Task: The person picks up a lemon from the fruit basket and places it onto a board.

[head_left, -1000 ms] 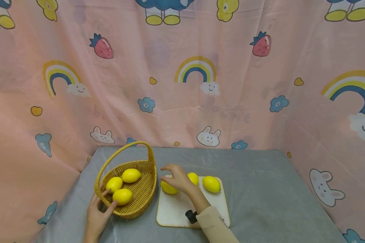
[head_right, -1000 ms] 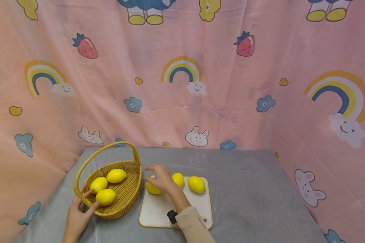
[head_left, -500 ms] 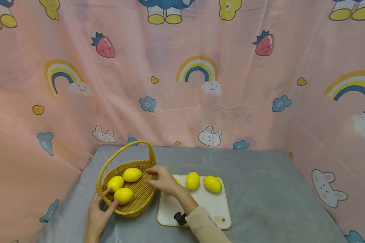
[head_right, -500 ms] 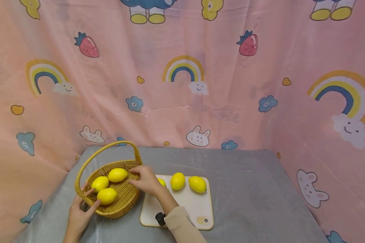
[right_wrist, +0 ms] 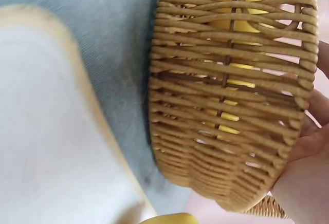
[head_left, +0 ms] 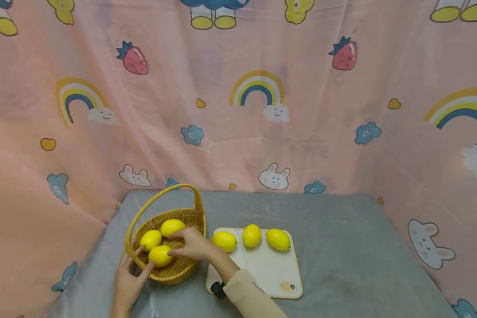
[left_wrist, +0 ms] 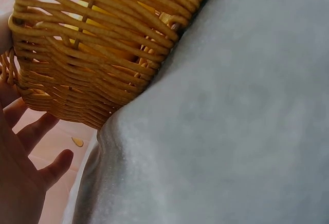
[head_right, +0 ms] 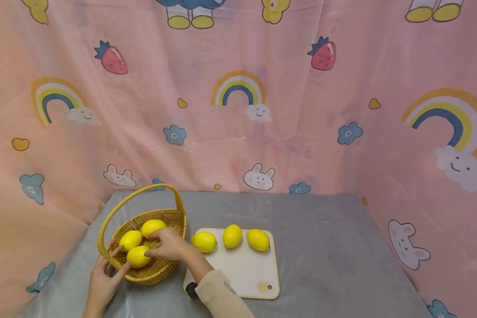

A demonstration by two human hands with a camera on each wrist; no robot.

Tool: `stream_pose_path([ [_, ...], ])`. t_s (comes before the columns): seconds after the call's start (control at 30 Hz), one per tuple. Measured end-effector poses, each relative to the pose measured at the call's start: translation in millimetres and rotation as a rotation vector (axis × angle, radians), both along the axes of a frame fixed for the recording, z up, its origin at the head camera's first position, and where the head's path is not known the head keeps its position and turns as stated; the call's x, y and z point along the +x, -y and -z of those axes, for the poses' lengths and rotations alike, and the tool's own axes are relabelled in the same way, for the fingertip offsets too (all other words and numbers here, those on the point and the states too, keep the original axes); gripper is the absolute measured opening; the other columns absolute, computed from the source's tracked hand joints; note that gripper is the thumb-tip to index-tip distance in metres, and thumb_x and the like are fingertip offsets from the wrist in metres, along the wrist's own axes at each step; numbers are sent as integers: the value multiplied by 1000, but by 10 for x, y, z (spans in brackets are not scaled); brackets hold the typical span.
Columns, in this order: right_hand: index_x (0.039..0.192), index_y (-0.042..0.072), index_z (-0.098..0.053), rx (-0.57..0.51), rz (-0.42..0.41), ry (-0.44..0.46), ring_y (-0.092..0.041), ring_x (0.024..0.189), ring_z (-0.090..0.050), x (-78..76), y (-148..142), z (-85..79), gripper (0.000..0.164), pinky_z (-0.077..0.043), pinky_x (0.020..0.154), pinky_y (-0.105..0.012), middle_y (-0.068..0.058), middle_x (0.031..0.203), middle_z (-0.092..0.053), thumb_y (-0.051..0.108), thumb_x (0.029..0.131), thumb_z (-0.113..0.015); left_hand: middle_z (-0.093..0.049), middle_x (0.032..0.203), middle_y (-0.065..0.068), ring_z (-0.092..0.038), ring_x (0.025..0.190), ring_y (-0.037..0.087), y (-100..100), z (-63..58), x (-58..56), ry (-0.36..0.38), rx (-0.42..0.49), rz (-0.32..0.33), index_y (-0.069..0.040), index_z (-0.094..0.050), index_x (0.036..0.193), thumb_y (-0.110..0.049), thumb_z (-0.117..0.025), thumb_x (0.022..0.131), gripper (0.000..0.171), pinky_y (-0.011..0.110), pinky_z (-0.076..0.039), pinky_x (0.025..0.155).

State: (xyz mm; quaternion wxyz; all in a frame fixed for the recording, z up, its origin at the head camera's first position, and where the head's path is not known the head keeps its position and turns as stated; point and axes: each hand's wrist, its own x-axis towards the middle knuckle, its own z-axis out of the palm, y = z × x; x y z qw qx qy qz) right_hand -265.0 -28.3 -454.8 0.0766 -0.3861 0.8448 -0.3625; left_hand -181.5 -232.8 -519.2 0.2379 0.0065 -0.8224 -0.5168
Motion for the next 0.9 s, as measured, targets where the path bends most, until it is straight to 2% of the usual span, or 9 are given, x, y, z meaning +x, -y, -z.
stream_pose_path([
  [0.17, 129, 2, -66, 71, -54, -2, -12, 111, -63, -15, 82, -18, 44, -48, 88, -16, -6, 125, -68, 23, 91, -75, -39, 151, 26, -32, 140, 42, 8, 5, -1, -18, -10, -6, 9, -61, 128, 2, -79, 81, 51, 0, -24, 98],
  [0.33, 131, 2, -65, 90, -91, 56, -3, 106, -60, -13, 156, -12, 45, -46, 85, -14, -4, 127, -67, 20, 90, -76, -38, 152, 24, -32, 140, 44, -1, -20, 5, 18, -9, -7, 9, -59, 130, -2, -79, 83, 52, -2, -26, 95],
  [0.4, 131, 3, -64, 97, -98, 68, -1, 108, -58, -11, 176, -8, 46, -46, 86, -14, -3, 128, -67, 20, 90, -76, -37, 153, 23, -32, 140, 45, -8, -34, 7, 40, 1, -8, 8, -59, 131, -4, -79, 84, 52, -2, -27, 92],
  [0.63, 130, 5, -65, 120, -109, 43, -4, 117, -57, -15, 250, 29, 46, -44, 95, -16, -2, 128, -66, 18, 88, -78, -38, 153, 23, -32, 140, 44, -4, -27, 5, 34, 6, -3, 8, -60, 131, -4, -79, 85, 52, -2, -28, 92],
  [0.77, 127, 6, -67, 108, -112, 23, -2, 111, -57, -13, 281, 52, 43, -45, 91, -14, -1, 124, -67, 16, 87, -79, -39, 152, 23, -33, 138, 44, 2, -11, 1, 11, -1, -12, 9, -60, 130, -1, -79, 83, 52, -1, -27, 94],
  [0.9, 125, 6, -69, 110, -108, 26, 0, 99, -56, -5, 289, 64, 42, -45, 82, -13, 0, 121, -68, 15, 86, -81, -39, 152, 24, -34, 137, 45, 8, 6, 1, -13, -14, -13, 10, -60, 129, 1, -79, 82, 52, -1, -27, 95],
])
